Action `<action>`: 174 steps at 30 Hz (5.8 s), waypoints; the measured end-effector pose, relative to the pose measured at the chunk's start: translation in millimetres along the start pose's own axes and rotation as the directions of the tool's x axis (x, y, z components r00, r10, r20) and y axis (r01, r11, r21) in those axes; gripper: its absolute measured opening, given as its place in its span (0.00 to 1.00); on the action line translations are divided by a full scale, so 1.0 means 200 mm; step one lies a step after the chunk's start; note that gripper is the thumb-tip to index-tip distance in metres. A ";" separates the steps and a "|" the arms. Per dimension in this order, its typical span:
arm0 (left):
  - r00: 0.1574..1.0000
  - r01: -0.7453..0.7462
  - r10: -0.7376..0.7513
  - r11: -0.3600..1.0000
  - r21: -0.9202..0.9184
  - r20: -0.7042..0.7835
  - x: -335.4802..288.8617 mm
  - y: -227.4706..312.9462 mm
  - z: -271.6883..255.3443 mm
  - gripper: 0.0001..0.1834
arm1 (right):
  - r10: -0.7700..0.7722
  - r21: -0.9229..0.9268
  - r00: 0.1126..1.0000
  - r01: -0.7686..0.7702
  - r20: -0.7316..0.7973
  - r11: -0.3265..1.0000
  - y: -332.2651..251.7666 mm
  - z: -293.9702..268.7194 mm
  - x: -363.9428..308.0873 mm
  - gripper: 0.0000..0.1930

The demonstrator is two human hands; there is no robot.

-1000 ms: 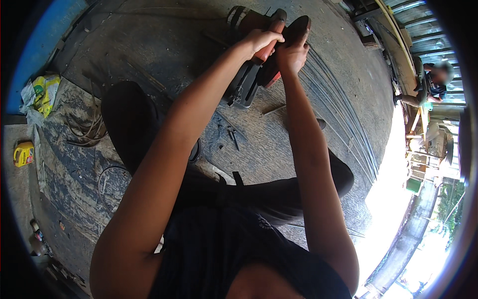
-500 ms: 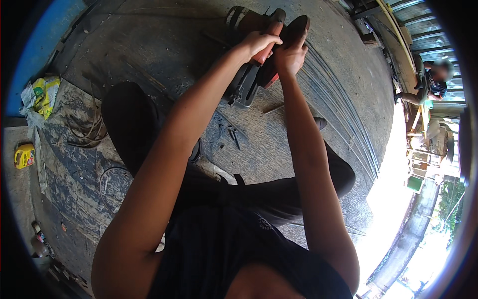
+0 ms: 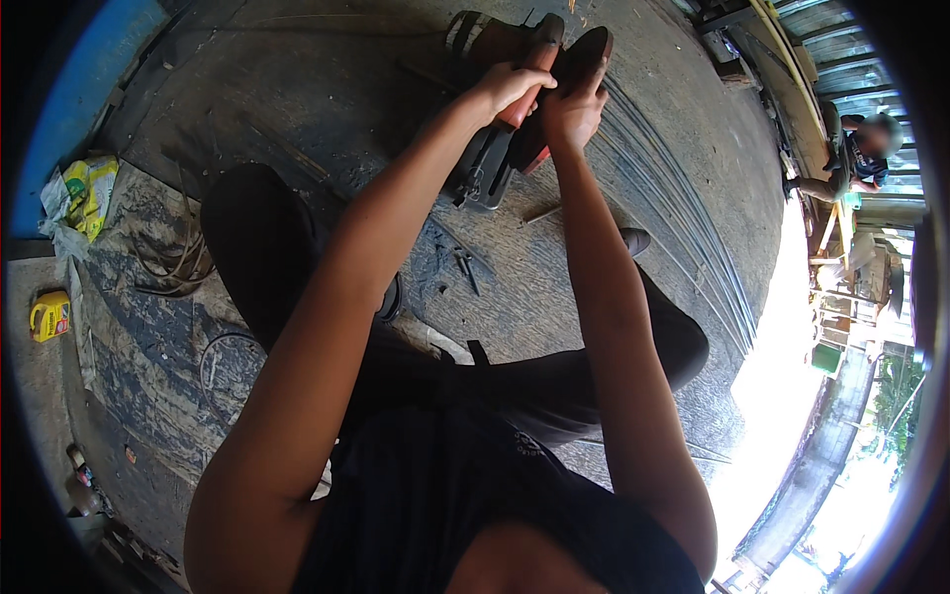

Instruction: Cutting metal rods using a chop saw.

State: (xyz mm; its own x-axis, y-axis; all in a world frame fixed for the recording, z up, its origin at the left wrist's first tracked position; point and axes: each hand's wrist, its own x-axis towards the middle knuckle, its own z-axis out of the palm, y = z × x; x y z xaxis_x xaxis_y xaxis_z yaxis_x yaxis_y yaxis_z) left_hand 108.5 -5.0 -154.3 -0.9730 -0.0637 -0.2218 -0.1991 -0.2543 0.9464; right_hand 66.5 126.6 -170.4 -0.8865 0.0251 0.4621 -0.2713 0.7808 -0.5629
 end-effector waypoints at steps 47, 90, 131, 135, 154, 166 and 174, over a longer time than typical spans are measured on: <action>0.999 -0.049 0.050 0.999 -0.007 0.005 -0.01 -0.01 0.00 0.18 | -0.138 0.133 0.987 0.148 -0.083 0.980 0.06 0.05 -0.01 0.39; 0.999 -0.046 0.046 0.998 -0.046 0.003 -0.03 -0.03 0.01 0.18 | -0.220 0.162 0.959 0.249 -0.177 0.955 0.07 0.06 -0.02 0.40; 0.997 -0.073 0.073 0.997 -0.035 -0.004 -0.04 -0.04 0.01 0.18 | -0.181 0.141 0.971 0.203 -0.155 0.969 0.08 0.06 -0.05 0.36; 0.997 -0.073 0.073 0.997 -0.025 -0.006 -0.04 -0.04 0.01 0.18 | -0.211 0.153 0.962 0.239 -0.176 0.959 0.08 0.06 -0.04 0.37; 0.998 -0.068 0.069 0.997 -0.018 0.015 -0.05 -0.03 0.00 0.20 | -0.192 0.203 0.960 0.234 -0.206 0.951 0.07 0.05 -0.05 0.37; 0.997 -0.082 0.082 0.996 -0.020 0.011 -0.04 -0.05 0.00 0.19 | -0.198 0.182 0.967 0.226 -0.158 0.957 0.08 0.05 -0.05 0.36; 0.998 -0.069 0.069 0.998 -0.006 0.004 -0.04 -0.04 0.00 0.19 | -0.216 0.176 0.961 0.246 -0.173 0.953 0.08 0.05 -0.05 0.37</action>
State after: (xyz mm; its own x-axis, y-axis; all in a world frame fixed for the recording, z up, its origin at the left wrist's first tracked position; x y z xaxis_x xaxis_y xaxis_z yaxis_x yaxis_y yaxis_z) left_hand 118.7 -2.5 -160.0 -0.9848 -0.0775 -0.1555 -0.1311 -0.2554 0.9579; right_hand 67.8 131.7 -191.0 -0.7283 -0.0364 0.6843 -0.5427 0.6402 -0.5437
